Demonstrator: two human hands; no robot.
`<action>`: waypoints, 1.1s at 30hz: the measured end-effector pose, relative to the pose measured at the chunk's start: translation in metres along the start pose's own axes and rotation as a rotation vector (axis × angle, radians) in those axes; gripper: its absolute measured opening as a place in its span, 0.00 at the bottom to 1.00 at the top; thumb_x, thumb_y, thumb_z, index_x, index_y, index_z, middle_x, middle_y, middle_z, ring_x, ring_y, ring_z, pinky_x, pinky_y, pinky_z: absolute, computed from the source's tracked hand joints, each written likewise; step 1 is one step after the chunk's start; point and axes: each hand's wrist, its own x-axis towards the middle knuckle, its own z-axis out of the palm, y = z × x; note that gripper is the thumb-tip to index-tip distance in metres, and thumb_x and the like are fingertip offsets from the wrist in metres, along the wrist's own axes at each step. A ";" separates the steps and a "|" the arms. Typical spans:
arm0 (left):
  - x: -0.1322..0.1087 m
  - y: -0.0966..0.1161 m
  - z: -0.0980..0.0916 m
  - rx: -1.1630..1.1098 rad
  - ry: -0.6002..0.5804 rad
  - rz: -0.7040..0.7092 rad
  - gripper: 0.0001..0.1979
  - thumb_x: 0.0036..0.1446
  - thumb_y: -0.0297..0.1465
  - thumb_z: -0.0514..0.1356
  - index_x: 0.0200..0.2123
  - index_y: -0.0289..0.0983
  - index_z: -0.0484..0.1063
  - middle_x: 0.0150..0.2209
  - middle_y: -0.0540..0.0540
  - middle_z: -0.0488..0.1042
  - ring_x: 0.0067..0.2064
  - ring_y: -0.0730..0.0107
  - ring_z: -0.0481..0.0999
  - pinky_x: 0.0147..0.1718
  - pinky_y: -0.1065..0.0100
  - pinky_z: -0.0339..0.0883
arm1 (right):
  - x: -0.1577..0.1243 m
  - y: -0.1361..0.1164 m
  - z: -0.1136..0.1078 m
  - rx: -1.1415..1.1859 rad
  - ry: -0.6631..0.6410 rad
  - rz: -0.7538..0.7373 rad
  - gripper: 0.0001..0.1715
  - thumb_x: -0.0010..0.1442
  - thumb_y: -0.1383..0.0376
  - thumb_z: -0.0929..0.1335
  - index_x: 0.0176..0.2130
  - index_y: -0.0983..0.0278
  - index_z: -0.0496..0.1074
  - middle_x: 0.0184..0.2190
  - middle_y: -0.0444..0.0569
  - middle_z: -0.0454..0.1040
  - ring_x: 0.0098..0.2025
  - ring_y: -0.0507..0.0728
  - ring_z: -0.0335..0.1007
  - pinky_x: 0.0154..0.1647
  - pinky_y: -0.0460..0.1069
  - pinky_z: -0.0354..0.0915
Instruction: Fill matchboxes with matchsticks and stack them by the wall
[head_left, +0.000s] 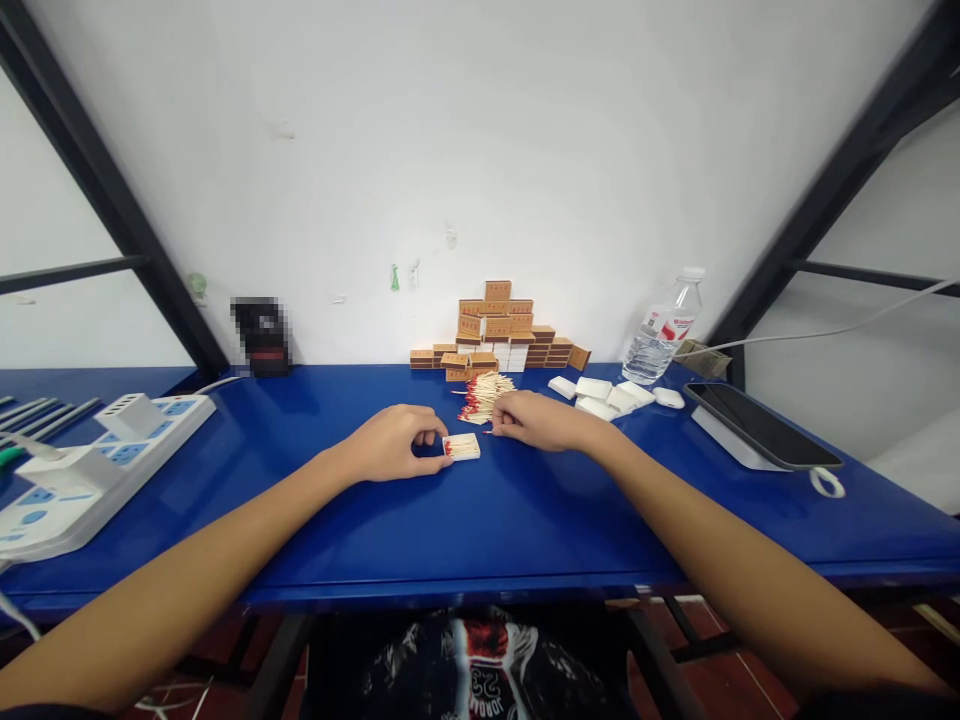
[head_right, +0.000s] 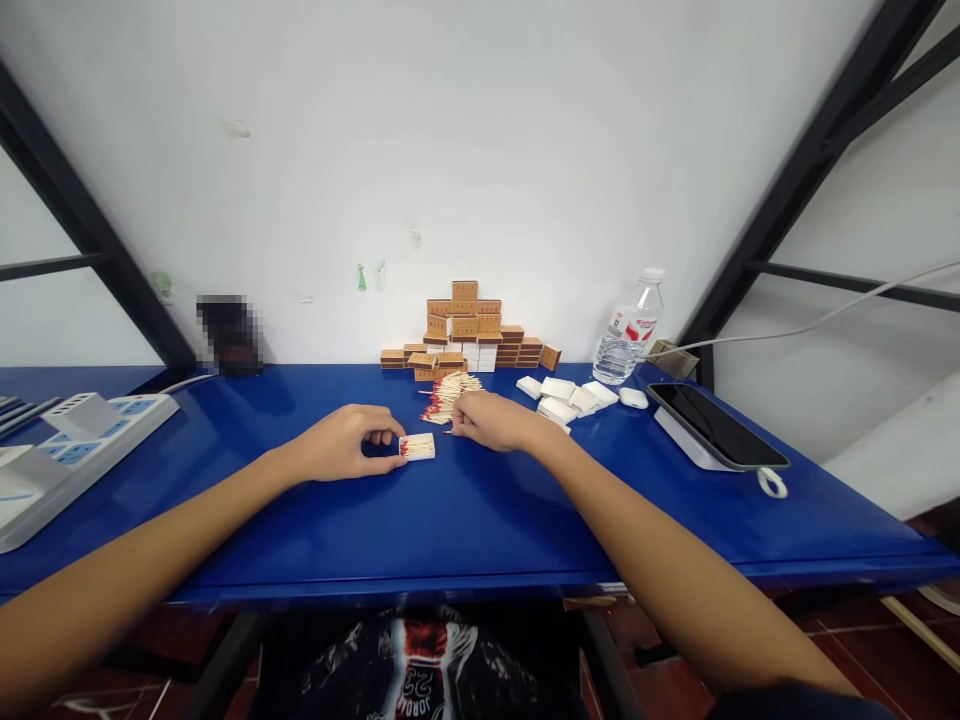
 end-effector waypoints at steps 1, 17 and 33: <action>0.000 0.000 0.000 0.003 -0.003 0.001 0.13 0.60 0.40 0.67 0.43 0.38 0.82 0.34 0.48 0.76 0.33 0.69 0.73 0.35 0.67 0.67 | 0.000 -0.003 0.000 -0.001 0.016 -0.005 0.06 0.68 0.68 0.69 0.36 0.64 0.73 0.38 0.50 0.78 0.36 0.55 0.70 0.34 0.47 0.58; 0.000 0.001 0.001 0.012 0.001 0.009 0.13 0.60 0.39 0.67 0.44 0.38 0.81 0.34 0.48 0.76 0.33 0.69 0.74 0.35 0.67 0.66 | 0.005 -0.023 0.013 -0.052 0.212 -0.063 0.05 0.70 0.65 0.69 0.44 0.64 0.75 0.38 0.51 0.77 0.40 0.57 0.70 0.38 0.48 0.57; 0.000 -0.001 0.002 0.021 -0.001 0.008 0.14 0.61 0.40 0.66 0.44 0.38 0.81 0.34 0.48 0.76 0.33 0.69 0.73 0.35 0.67 0.66 | 0.013 -0.020 0.021 -0.158 0.122 0.060 0.08 0.73 0.62 0.67 0.41 0.64 0.73 0.43 0.56 0.79 0.43 0.60 0.75 0.40 0.49 0.62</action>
